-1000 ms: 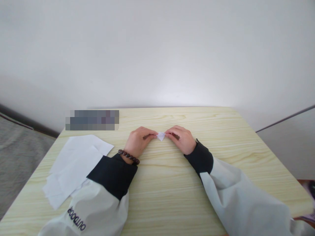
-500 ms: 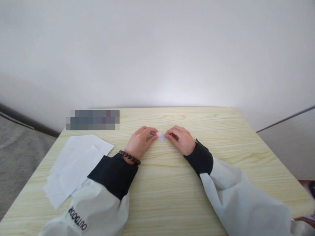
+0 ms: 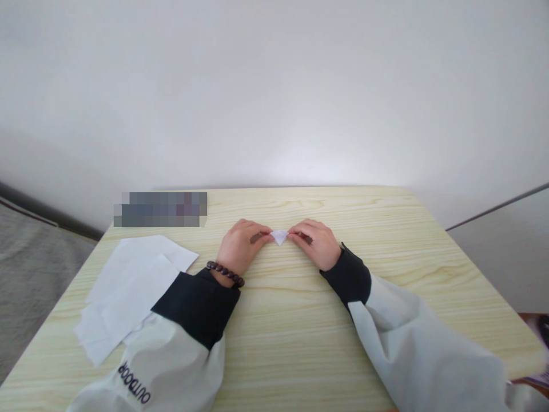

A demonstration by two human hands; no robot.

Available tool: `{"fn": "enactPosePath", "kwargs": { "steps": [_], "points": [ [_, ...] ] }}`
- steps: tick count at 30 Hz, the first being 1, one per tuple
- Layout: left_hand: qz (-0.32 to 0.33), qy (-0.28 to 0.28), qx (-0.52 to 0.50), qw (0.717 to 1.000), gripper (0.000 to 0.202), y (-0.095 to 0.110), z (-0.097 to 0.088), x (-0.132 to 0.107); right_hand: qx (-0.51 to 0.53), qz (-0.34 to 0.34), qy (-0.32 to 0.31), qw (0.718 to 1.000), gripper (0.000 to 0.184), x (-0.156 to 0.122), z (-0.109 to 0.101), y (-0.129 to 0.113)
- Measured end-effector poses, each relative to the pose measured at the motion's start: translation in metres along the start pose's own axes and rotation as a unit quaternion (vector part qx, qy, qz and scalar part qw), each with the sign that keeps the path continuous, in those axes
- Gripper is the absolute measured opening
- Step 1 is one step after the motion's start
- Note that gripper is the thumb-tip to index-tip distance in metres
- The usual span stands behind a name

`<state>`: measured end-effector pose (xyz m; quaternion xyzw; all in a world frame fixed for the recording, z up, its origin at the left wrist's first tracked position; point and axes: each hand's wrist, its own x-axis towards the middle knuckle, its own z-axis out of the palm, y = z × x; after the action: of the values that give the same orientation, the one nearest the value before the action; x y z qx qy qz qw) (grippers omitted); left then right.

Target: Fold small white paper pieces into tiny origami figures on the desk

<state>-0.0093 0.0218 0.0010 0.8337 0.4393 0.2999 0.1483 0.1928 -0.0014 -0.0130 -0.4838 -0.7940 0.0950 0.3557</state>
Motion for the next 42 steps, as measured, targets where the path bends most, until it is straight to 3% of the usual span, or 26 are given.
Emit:
{"fn": "enactPosePath", "kwargs": {
  "steps": [24,42],
  "points": [
    [0.068,-0.002,0.108,0.992,0.017,0.0034,0.0031,-0.0017,-0.013,-0.016,-0.007,1.0,0.016,-0.0002,0.0002,-0.0016],
    [0.025,0.001,0.088,0.996,0.014,0.0029,0.0026,-0.0013,0.002,0.012,-0.003,1.0,0.019,0.0005,-0.0014,-0.0043]
  ]
}}
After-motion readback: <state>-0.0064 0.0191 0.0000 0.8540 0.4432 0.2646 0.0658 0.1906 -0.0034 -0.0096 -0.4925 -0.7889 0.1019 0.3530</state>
